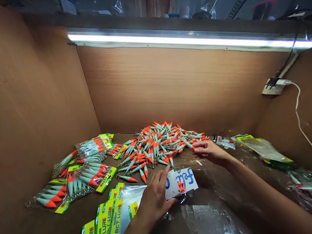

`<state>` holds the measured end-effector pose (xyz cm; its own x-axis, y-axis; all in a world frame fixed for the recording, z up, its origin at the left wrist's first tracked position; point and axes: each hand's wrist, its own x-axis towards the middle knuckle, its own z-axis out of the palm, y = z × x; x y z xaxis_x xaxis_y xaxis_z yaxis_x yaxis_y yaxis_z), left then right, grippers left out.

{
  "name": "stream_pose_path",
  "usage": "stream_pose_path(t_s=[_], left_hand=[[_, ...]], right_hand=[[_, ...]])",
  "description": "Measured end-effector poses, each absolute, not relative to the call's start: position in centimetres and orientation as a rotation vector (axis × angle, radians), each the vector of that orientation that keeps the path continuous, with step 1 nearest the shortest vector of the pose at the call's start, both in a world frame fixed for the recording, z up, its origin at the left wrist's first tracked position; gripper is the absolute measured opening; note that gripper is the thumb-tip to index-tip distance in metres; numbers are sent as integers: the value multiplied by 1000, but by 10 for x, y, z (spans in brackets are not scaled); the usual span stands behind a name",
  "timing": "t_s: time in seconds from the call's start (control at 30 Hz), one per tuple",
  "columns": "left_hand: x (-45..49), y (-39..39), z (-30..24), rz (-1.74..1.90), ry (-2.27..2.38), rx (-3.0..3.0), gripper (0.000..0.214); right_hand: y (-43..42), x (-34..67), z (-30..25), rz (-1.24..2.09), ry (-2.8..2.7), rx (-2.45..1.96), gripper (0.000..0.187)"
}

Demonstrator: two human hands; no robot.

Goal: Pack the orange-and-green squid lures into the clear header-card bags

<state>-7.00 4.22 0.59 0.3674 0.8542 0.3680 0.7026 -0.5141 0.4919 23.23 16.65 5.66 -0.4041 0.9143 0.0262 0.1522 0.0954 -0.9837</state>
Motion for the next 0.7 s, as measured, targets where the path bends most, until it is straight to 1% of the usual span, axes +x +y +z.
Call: stream_pose_path(t_s=[0.07,0.1,0.13,0.27,0.3,0.37,0.43,0.53,0.7], left_hand=[[-70,42,7,879,1376,2374,101],[-69,42,7,879,1375,2372,102],[-69,42,8,877,1377,2370,102],[-65,40,10,877,1371,2370,105],[-64,40,11,881,1367,2371,104],[-62,39,11,886,1358,2372,103],[-61,38,12,887,1356,2368,102],[-62,38,11,875,1354,2368,104],[-66,39,9,825,1407,2368,108]], right_hand=[[142,240,55,1308,-1802,-1087,36],[130,242,55,1215,-1902,-1114,32],[118,242,55,1072,-2013,-1141,28],[83,217,50,327,-2308,-1175,16],[78,207,47,189,-2339,-1162,15],[74,187,41,13,-2374,-1125,13],[73,171,35,-76,-2417,-1060,12],[77,160,35,-97,-2530,-915,15],[97,165,55,103,-2658,-748,12]])
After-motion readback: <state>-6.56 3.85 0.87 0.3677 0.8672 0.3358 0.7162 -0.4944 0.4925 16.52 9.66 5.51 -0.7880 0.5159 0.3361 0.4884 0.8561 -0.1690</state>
